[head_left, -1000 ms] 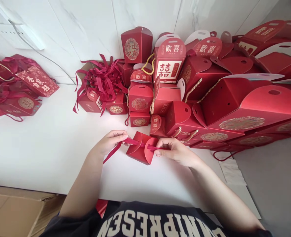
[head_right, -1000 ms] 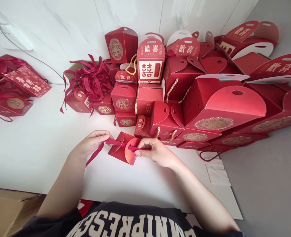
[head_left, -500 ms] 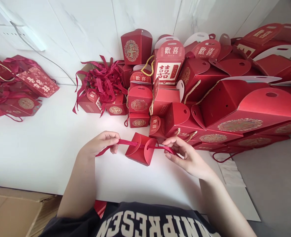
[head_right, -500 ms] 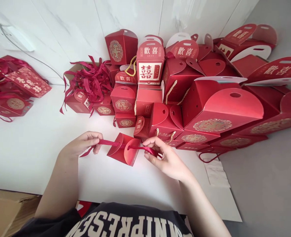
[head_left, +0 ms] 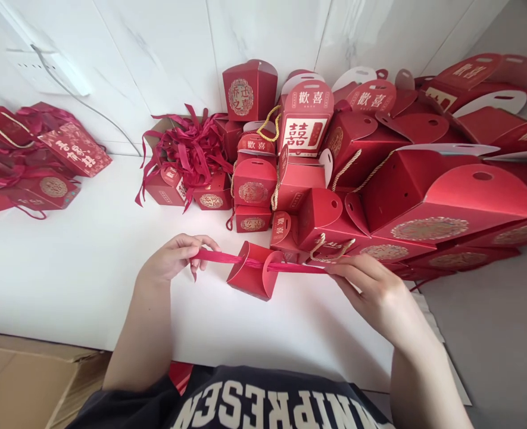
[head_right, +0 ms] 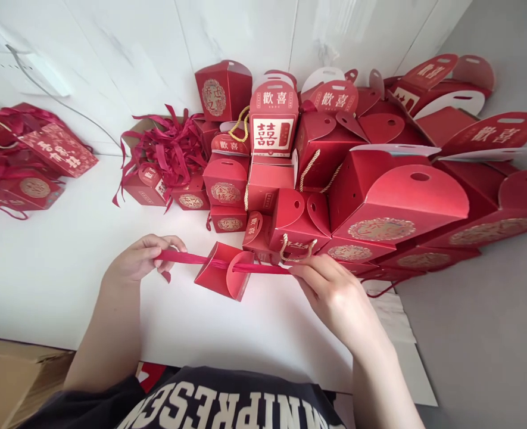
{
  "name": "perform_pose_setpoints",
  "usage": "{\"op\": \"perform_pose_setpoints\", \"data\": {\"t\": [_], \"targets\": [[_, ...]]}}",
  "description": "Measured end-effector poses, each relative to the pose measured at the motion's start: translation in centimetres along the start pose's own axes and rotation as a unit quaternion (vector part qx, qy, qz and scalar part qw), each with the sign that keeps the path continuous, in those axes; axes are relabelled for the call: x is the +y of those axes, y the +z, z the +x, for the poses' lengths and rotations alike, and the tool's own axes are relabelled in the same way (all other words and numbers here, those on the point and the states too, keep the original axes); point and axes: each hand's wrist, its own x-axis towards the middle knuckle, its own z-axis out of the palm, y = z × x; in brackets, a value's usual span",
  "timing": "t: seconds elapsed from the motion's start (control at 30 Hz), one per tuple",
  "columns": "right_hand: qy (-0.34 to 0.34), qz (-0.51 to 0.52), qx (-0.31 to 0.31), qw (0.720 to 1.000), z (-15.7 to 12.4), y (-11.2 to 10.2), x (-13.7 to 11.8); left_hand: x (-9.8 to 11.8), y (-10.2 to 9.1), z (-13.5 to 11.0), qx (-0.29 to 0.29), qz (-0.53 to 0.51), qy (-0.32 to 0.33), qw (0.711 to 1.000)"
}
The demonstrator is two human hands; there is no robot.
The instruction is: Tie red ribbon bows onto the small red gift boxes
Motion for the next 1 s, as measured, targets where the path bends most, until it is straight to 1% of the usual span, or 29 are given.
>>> {"op": "perform_pose_setpoints", "data": {"t": [0.07, 0.13, 0.2, 0.27, 0.37, 0.4, 0.47, 0.5, 0.57, 0.63, 0.7, 0.73, 0.77, 0.8, 0.87, 0.93, 1.0], "targets": [[-0.027, -0.108, 0.053, 0.992, 0.2, -0.7, 0.0, 0.3, 0.2, 0.0, 0.011, 0.003, 0.037, 0.999], [-0.044, -0.204, 0.112, 0.972, 0.5, -1.4, 0.0, 0.9, 0.4, -0.2, 0.005, 0.021, 0.075, 0.997], [-0.063, -0.263, 0.164, 0.949, 1.0, -2.0, -0.3, 2.0, 0.8, -0.4, -0.029, 0.055, 0.104, 0.993], [-0.079, -0.27, 0.2, 0.939, 1.6, -2.4, -0.8, 3.6, 1.3, -0.8, -0.07, 0.095, 0.125, 0.985], [-0.07, -0.199, 0.232, 0.95, 2.7, -2.6, -1.9, 6.3, 2.0, -1.4, -0.122, 0.15, 0.164, 0.967], [-0.058, -0.159, 0.238, 0.956, 3.2, -2.6, -2.4, 7.2, 2.2, -1.6, -0.138, 0.165, 0.188, 0.958], [-0.029, -0.07, 0.245, 0.967, 4.1, -2.7, -3.4, 8.7, 2.6, -1.8, -0.144, 0.183, 0.248, 0.94], [-0.013, -0.029, 0.247, 0.968, 4.7, -2.7, -3.8, 9.3, 2.8, -1.8, -0.129, 0.184, 0.281, 0.933], [0.015, 0.031, 0.256, 0.966, 6.0, -2.8, -4.7, 10.3, 3.5, -1.6, -0.078, 0.176, 0.332, 0.923], [0.043, 0.07, 0.286, 0.955, 7.4, -2.9, -5.5, 10.8, 4.8, -1.2, -0.025, 0.155, 0.349, 0.924], [0.072, 0.122, 0.332, 0.932, 8.8, -2.8, -6.2, 11.0, 6.4, -0.6, 0.02, 0.126, 0.325, 0.937], [0.08, 0.154, 0.352, 0.92, 9.4, -2.6, -6.6, 11.0, 7.4, -0.2, 0.04, 0.116, 0.3, 0.946], [0.084, 0.186, 0.36, 0.91, 9.9, -2.4, -6.9, 10.9, 8.3, 0.2, 0.06, 0.108, 0.269, 0.955], [0.085, 0.219, 0.355, 0.905, 10.3, -2.1, -7.1, 10.7, 9.2, 0.7, 0.073, 0.101, 0.239, 0.963], [0.094, 0.284, 0.313, 0.902, 10.8, -1.4, -7.4, 10.0, 10.8, 1.7, 0.074, 0.076, 0.201, 0.974], [0.123, 0.351, 0.246, 0.895, 10.9, -0.5, -7.4, 9.0, 11.8, 2.8, 0.066, 0.042, 0.2, 0.977], [0.162, 0.41, 0.183, 0.879, 10.9, 0.4, -7.1, 8.0, 12.4, 3.7, 0.075, 0.022, 0.213, 0.974]]}}
